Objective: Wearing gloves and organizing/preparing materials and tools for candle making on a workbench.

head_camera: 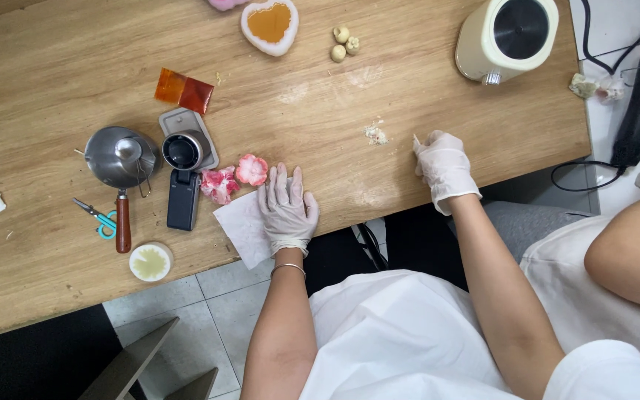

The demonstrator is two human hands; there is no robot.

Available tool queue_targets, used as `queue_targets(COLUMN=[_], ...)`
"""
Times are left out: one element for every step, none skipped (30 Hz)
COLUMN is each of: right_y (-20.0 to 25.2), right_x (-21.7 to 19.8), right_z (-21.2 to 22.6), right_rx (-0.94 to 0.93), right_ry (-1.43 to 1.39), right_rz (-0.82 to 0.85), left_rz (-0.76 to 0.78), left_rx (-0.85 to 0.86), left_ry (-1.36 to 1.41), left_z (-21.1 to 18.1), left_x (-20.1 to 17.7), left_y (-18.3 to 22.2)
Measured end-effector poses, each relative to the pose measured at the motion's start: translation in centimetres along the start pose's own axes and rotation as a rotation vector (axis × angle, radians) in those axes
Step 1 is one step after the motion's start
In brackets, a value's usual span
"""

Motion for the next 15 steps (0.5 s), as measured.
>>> queue_targets(right_y=[0.2, 0.4, 0.5, 0.5, 0.4, 0.4, 1.4, 2.4, 3.3, 1.8, 0.5, -0.5, -1.8, -3.0, -4.3], right_x=[0.8, 1.5, 2.1, 2.3, 2.7, 3.1, 2.4, 1.8, 1.2, 1.3, 0.7, 0.4, 0.7, 1.2, 1.5], right_z=[0.5, 1.0, 1.7, 2.2, 2.8, 3.5, 4.4, 5.4, 6.5, 4.3, 2.9, 1.5, -0.1, -1.7, -3.4], right_rx=[0.002, -0.022, -0.048, -0.047, -0.051, -0.056, -0.054, -0.054, -0.057, -0.058, -0.267, -0.477, -0.477, -0.472, -0.465], right_ry=[0.000, 0.029, 0.058, 0.057, 0.052, 0.046, 0.046, 0.036, 0.028, 0.030, 0.157, 0.283, 0.285, 0.383, 0.482], right_rz=[0.002, -0.006, -0.014, -0.013, 0.009, 0.031, 0.030, 0.039, 0.050, 0.049, -0.132, -0.314, -0.311, -0.287, -0.265], left_rz=[0.003, 0.011, 0.017, 0.018, 0.005, -0.007, -0.005, 0.009, 0.021, 0.021, 0.010, -0.001, 0.001, -0.006, -0.013], left_rx=[0.000, -0.003, -0.006, -0.006, -0.002, 0.003, 0.004, -0.003, -0.014, -0.015, -0.008, 0.000, -0.002, -0.002, 0.000], left_ry=[-0.001, 0.002, 0.004, 0.003, -0.006, -0.015, -0.013, -0.004, 0.004, 0.005, 0.003, 0.000, -0.001, -0.005, -0.006], left_z=[0.0, 0.0, 0.0, 0.0, 0.0, 0.0, 0.0, 0.0, 0.1, 0.1, 0.0, 0.0, 0.1, 0.1, -0.1], left_x=[0.0, 0.0, -0.1, 0.0, 0.0, 0.1, 0.1, 0.2, 0.3, 0.3, 0.3, 0.2, 0.1, 0.0, 0.0], left_y=[0.0, 0.1, 0.0, 0.1, 0.2, 0.2, 0.2, 0.2, 0.2, 0.1, 0.1, 0.1, 0.1, 0.2, 0.2])
Point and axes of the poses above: each hand's wrist, its own y-axis away from the middle knuckle, its own x-axis out of the palm, z = x × y, the point moved 4 cm from there along -y, towards the middle knuckle, and after that the axes turned 9 degrees about -y, right-handed, at the moved point
